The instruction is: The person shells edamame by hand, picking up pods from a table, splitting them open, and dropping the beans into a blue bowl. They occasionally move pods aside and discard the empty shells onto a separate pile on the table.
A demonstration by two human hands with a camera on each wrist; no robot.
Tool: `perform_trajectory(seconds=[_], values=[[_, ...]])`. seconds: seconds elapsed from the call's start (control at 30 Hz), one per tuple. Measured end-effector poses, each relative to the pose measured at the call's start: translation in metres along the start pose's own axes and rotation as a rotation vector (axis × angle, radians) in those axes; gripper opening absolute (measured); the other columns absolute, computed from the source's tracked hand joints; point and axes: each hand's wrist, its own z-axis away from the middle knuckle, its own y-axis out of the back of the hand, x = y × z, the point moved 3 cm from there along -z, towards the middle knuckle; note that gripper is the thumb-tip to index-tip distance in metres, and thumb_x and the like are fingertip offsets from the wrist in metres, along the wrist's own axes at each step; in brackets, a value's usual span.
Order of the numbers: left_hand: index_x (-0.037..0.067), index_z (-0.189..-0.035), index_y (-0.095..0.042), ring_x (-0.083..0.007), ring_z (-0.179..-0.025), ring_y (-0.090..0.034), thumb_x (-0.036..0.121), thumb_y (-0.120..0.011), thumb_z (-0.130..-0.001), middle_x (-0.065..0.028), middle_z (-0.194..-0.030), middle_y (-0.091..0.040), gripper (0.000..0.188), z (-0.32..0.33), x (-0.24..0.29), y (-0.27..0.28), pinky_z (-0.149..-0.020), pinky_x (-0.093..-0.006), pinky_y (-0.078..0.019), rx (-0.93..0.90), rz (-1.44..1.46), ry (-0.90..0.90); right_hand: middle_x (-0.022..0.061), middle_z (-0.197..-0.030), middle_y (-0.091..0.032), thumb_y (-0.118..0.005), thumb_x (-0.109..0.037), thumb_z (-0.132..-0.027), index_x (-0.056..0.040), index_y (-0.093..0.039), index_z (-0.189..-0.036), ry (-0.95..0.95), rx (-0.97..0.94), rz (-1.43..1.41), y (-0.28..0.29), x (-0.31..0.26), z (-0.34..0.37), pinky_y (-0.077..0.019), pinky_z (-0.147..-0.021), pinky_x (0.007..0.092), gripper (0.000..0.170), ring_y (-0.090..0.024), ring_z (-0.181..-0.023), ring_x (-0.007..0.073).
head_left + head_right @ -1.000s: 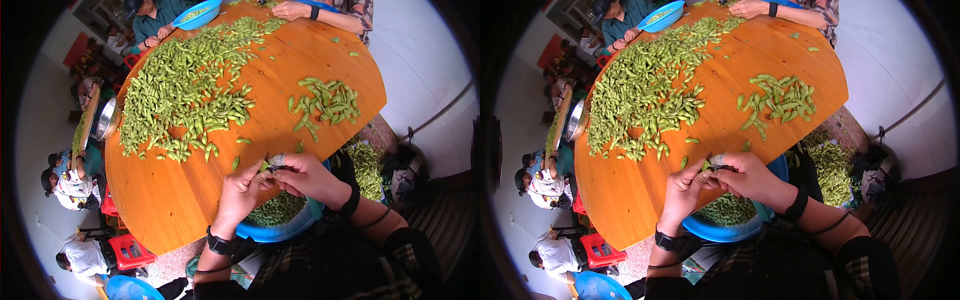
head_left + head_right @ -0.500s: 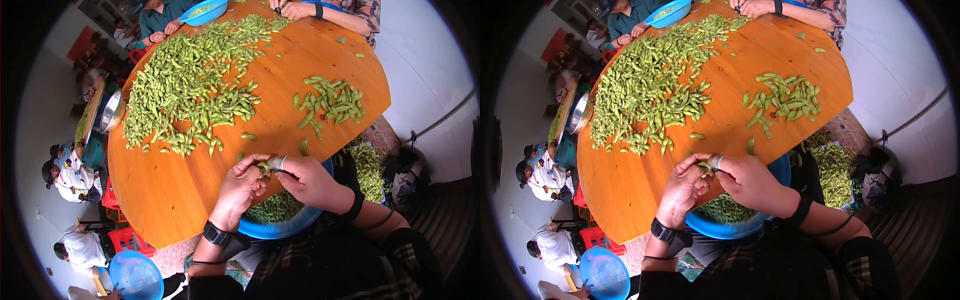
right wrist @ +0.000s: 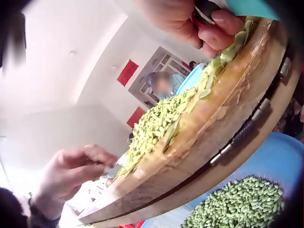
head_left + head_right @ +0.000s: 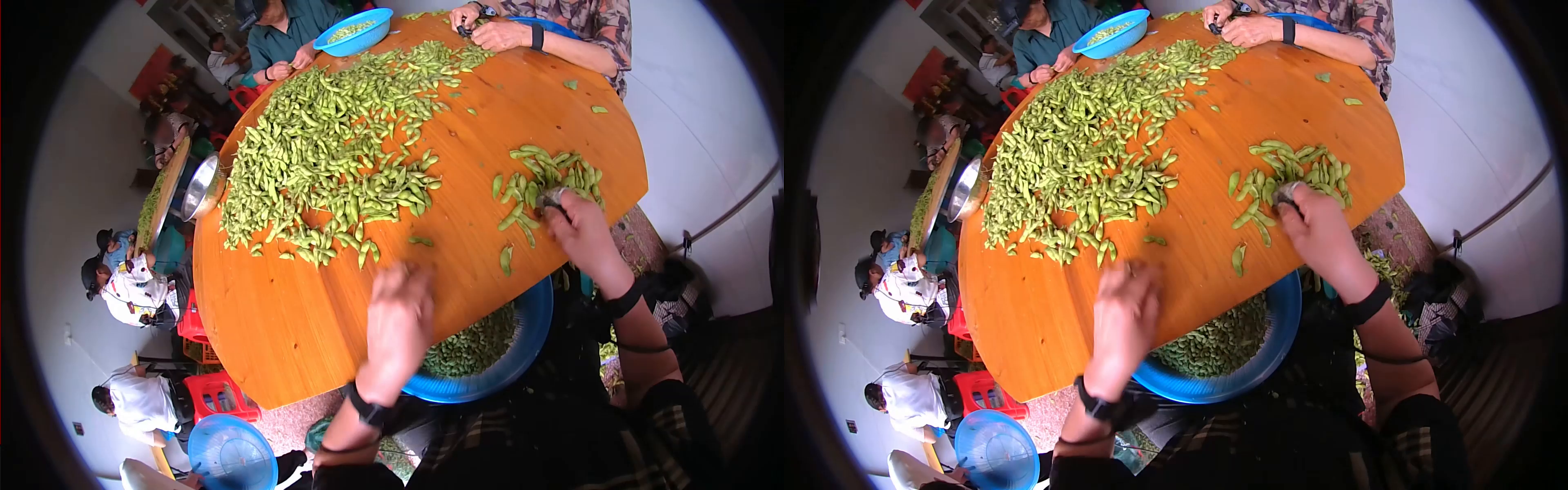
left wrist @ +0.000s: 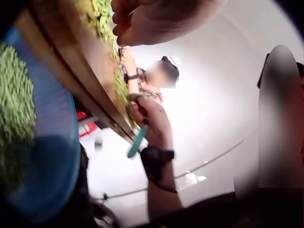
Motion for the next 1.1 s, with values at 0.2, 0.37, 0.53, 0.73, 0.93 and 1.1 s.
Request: perform_trajectory(seconds=[0.2, 0.37, 0.53, 0.73, 0.93, 1.1], values=[[0.001, -0.098, -0.063, -0.0383, -0.083, -0.06, 0.003, -0.062, -0.083, -0.0176, -0.093, -0.062, 0.015, -0.048, -0.044, -0.028, -0.073, -0.0446, -0.0507, -0.015, 0.004, -0.016, 0.0215, -0.076, -0.06, -0.053, -0.002, -0.086, 0.0017, -0.06, -0.107, 0.079, -0.15, -0.095, -0.022, -0.04, 0.022, -0.0488, -0.063, 0.0365, 0.023, -0.063, -0.069, 0.0331], [0.002, -0.104, -0.061, -0.0304, -0.066, -0.061, 0.004, -0.059, -0.09, -0.0149, -0.084, -0.063, 0.014, -0.033, -0.032, -0.028, -0.061, -0.0382, -0.0502, -0.073, 0.235, 0.114, 0.0225, -0.077, -0.06, -0.054, -0.004, -0.086, 0.0024, -0.059, -0.102, 0.074, -0.218, -0.217, -0.053, -0.06, 0.024, -0.047, -0.059, 0.0394, 0.018, -0.06, -0.066, 0.0372], [0.002, -0.114, -0.058, -0.0027, -0.065, -0.054, 0.0, -0.06, -0.092, 0.0027, -0.086, -0.062, 0.023, -0.01, -0.012, -0.029, -0.054, -0.0192, -0.0437, -0.014, 1.005, 0.398, 0.0224, -0.071, -0.057, -0.054, -0.002, -0.087, 0.0035, -0.056, -0.091, 0.164, -0.289, -0.266, -0.076, -0.078, 0.025, -0.0432, -0.054, 0.0414, 0.008, -0.058, -0.063, 0.0395], [0.001, -0.108, -0.063, -0.007, -0.067, -0.057, -0.001, -0.062, -0.091, -0.0034, -0.093, -0.064, 0.018, 0.002, -0.012, -0.043, -0.057, -0.02, -0.0483, 0.124, 1.261, 0.387, 0.0119, -0.066, -0.059, -0.052, -0.002, -0.09, 0.0026, -0.058, -0.099, 0.022, -0.375, -0.445, -0.079, -0.08, 0.037, -0.0428, -0.049, 0.0313, 0.012, -0.057, -0.052, 0.0159], [-0.003, -0.105, -0.067, -0.0097, -0.072, -0.062, -0.001, -0.063, -0.09, -0.0064, -0.089, -0.066, 0.016, 0.006, -0.006, -0.026, -0.064, -0.0212, -0.0509, 0.207, 0.798, 0.327, 0.0037, -0.067, -0.061, -0.052, -0.007, -0.094, 0.0019, -0.059, -0.093, -0.145, -0.436, -0.508, -0.07, -0.083, 0.039, -0.0428, -0.046, 0.0243, 0.011, -0.055, -0.051, 0.0065], [-0.002, -0.112, -0.066, -0.014, -0.07, -0.063, -0.001, -0.065, -0.086, -0.0118, -0.084, -0.067, 0.025, 0.004, 0.009, -0.014, -0.065, -0.0249, -0.0515, 0.185, 0.327, 0.128, 0.0053, -0.066, -0.062, -0.052, -0.007, -0.094, 0.0029, -0.057, -0.086, -0.124, -0.483, -0.461, -0.074, -0.08, 0.039, -0.0436, -0.046, 0.0246, 0.013, -0.058, -0.051, 0.0086]])
